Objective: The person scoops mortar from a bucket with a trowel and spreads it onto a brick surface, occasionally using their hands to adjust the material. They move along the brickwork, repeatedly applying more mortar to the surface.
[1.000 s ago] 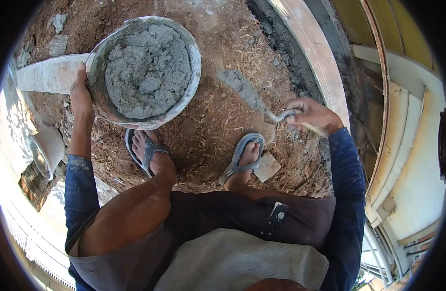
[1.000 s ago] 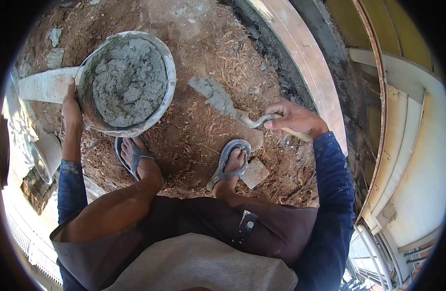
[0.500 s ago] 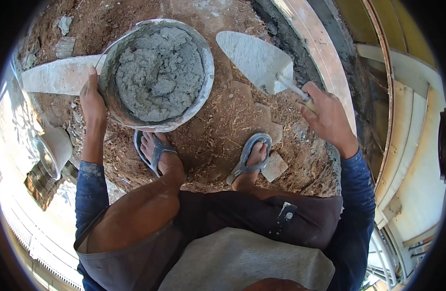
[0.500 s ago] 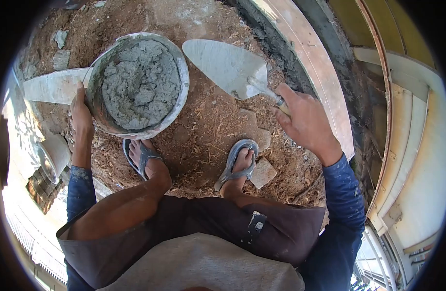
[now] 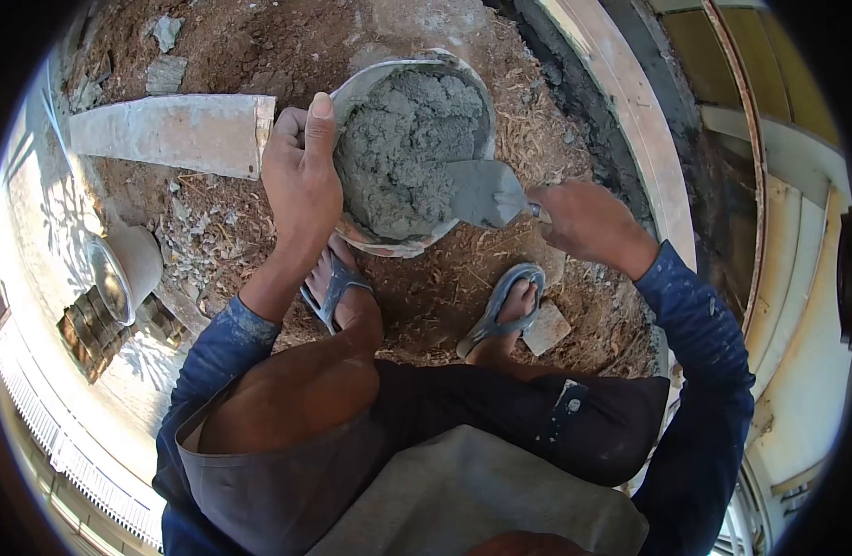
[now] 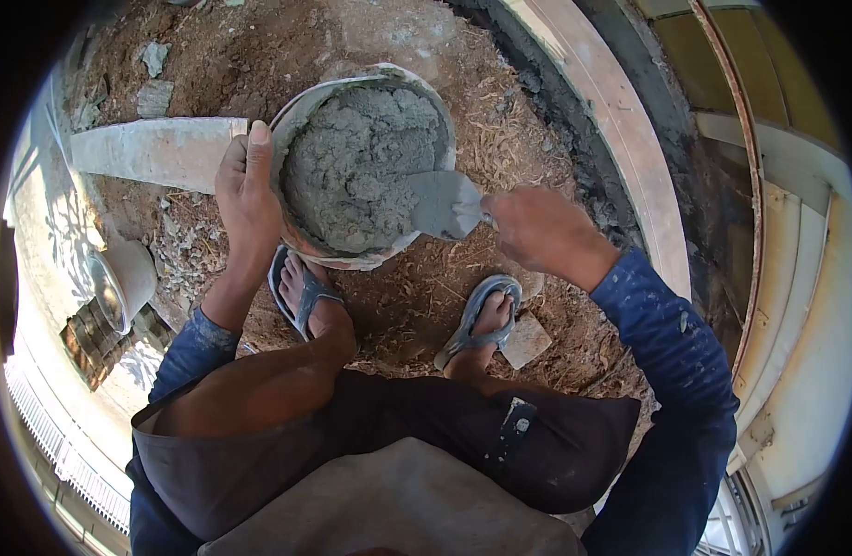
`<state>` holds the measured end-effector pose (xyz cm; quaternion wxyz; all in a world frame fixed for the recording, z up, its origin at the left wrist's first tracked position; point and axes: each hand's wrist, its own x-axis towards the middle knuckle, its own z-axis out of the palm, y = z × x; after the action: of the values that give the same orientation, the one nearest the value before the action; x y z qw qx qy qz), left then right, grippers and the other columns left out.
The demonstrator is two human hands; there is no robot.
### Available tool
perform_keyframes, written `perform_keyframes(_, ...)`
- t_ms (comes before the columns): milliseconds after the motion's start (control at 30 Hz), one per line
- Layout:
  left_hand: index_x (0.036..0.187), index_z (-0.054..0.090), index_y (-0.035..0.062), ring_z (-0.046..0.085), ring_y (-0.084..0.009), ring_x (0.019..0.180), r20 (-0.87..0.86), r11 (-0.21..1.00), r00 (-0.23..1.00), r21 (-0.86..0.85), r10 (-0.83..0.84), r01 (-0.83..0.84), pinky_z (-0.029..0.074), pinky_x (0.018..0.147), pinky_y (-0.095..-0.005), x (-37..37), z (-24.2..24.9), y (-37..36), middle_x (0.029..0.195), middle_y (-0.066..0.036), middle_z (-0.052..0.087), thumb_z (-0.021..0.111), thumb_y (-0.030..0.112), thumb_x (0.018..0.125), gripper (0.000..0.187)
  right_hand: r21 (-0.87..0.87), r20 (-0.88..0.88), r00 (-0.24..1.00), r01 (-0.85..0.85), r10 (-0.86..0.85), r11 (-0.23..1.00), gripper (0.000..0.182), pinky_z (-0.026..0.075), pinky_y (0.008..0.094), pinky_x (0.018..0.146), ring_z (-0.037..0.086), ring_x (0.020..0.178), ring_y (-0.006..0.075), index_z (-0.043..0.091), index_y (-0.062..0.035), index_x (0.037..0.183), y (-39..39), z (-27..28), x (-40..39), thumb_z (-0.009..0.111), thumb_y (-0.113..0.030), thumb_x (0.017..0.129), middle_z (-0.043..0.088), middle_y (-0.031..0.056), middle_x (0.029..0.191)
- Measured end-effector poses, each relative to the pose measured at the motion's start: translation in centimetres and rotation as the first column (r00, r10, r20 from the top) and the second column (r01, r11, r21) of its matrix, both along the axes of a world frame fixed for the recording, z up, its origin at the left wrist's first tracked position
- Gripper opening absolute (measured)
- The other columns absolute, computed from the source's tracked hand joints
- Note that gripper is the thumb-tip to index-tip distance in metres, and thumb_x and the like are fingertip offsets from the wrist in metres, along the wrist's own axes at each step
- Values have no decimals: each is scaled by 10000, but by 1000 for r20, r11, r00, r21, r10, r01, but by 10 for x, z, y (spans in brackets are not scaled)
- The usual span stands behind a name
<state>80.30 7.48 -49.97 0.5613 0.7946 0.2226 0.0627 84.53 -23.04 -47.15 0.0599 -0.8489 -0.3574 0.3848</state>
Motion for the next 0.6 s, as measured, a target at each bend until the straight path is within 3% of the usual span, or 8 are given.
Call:
perform_keyframes(33,758,539,31,346,-73,638,3,1000,1000,2,3,-3,307,548,-269,1,1,2,651,35,411,539,406,996,444,2,3,1000,-3,3,1000,303,513,470,764,646,849,372,603,-10,1077,-4,-14,-10,631,-131,802,643,178,863)
perform_keyframes(100,736,531,31,343,-73,641,56,997,998,78,-23,19,300,551,-269,1,0,4,652,33,417,552,414,988,458,197,-88,982,181,-167,963,408,487,484,834,620,931,388,594,6,1157,-16,-35,-30,653,-155,787,628,224,908)
perform_keyframes(133,736,531,31,343,-73,641,53,997,998,67,-28,24,300,551,-269,0,-1,7,652,33,417,552,414,988,458,187,-89,981,186,-172,965,408,487,484,834,620,931,388,594,6,1157,-18,-39,-38,653,-155,787,628,224,908)
perform_keyframes(200,728,531,22,342,-74,648,18,992,1000,123,-20,18,295,554,-269,2,-6,18,658,31,423,546,423,988,478,200,-318,904,359,-287,912,449,478,479,859,604,966,397,565,-2,1212,-18,-42,-51,640,-160,799,624,237,959)
perform_keyframes(300,718,536,14,339,-75,651,9,985,1000,170,15,-16,286,555,-269,7,-5,29,652,32,417,528,436,991,503,236,-260,906,394,-333,888,463,481,479,843,611,935,409,557,-13,1221,-18,-41,-65,641,-169,792,632,230,972)
perform_keyframes(467,710,563,11,343,-86,633,-32,979,996,189,88,-81,278,553,-272,17,-30,73,640,36,416,513,458,989,529,137,-185,908,403,-376,905,411,486,484,791,622,873,418,585,-46,1182,-20,-8,-55,638,-186,799,656,206,930)
perform_keyframes(567,704,576,11,348,-96,625,-101,973,983,193,152,-131,275,558,-275,20,-64,127,641,34,424,526,473,977,539,225,-252,915,373,-316,900,354,495,442,761,632,850,388,620,-37,1108,-49,-9,-51,672,-186,790,659,191,903)
perform_keyframes(600,704,584,10,352,-102,623,-143,966,973,209,182,-150,276,563,-278,20,-72,135,646,31,431,534,481,971,544,186,-449,835,435,-318,881,342,496,417,753,642,826,346,632,-29,1078,-60,-9,-48,696,-181,778,661,175,884)
